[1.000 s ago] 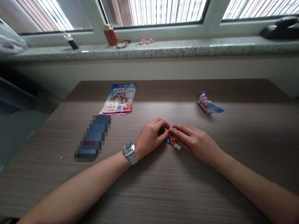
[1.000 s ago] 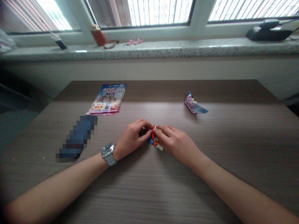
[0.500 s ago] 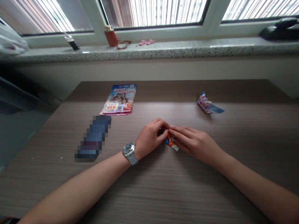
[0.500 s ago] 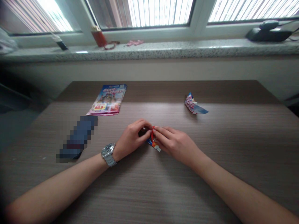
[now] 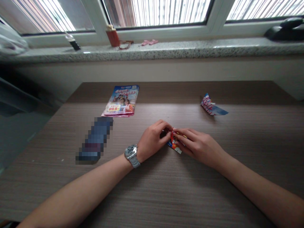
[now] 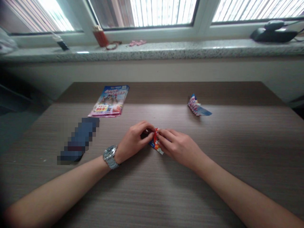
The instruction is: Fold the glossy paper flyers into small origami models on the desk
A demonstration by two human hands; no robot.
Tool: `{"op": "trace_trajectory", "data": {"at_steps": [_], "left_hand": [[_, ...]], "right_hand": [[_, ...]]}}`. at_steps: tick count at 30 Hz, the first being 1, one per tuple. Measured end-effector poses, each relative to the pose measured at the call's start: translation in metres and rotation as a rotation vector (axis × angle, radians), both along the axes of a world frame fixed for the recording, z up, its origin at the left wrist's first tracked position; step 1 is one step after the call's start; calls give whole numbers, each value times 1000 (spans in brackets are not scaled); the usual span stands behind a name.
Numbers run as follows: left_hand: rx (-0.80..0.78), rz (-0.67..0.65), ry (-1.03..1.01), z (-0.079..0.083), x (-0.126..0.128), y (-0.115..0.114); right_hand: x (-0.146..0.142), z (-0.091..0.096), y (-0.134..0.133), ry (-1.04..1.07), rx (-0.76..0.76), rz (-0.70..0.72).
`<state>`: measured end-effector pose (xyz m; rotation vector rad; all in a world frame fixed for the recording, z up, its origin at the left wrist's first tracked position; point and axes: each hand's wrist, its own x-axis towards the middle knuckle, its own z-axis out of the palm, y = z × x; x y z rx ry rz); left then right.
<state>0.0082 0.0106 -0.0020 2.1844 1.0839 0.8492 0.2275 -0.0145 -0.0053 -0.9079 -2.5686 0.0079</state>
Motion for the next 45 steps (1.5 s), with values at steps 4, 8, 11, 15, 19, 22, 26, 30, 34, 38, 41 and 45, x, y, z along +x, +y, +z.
{"op": "trace_trajectory", "data": {"at_steps": [4, 8, 11, 15, 19, 22, 26, 30, 34, 38, 41, 45], "left_hand": [[-7, -18, 4, 0, 0, 0], [-12, -11, 7, 1, -1, -1], [-13, 2, 6, 1, 0, 0], [-3, -3, 10, 0, 0, 0], [-6, -10, 3, 0, 0, 0], [-9, -7, 1, 1, 0, 0], [-16, -1, -6, 1, 0, 0], [-18, -6, -17, 0, -1, 0], [-28, -6, -22, 0, -1, 0], [-35, -7, -25, -1, -2, 0], [-29, -8, -24, -2, -2, 0], [-8, -25, -10, -4, -3, -1]], "right_hand": [[0, -2, 0, -27, 13, 11], [1, -3, -1, -62, 44, 13], [1, -3, -1, -69, 51, 20], [-1, 0, -1, -43, 43, 20], [-2, 1, -2, -70, 54, 5], [-2, -1, -3, -93, 58, 1], [0, -2, -2, -61, 60, 10], [0, -1, -2, 5, 36, 15], [0, -2, -2, 50, -19, 8], [2, -5, -2, 63, -90, 6], [4, -7, -1, 77, -129, 15], [5, -9, 1, 83, -159, 9]]}}
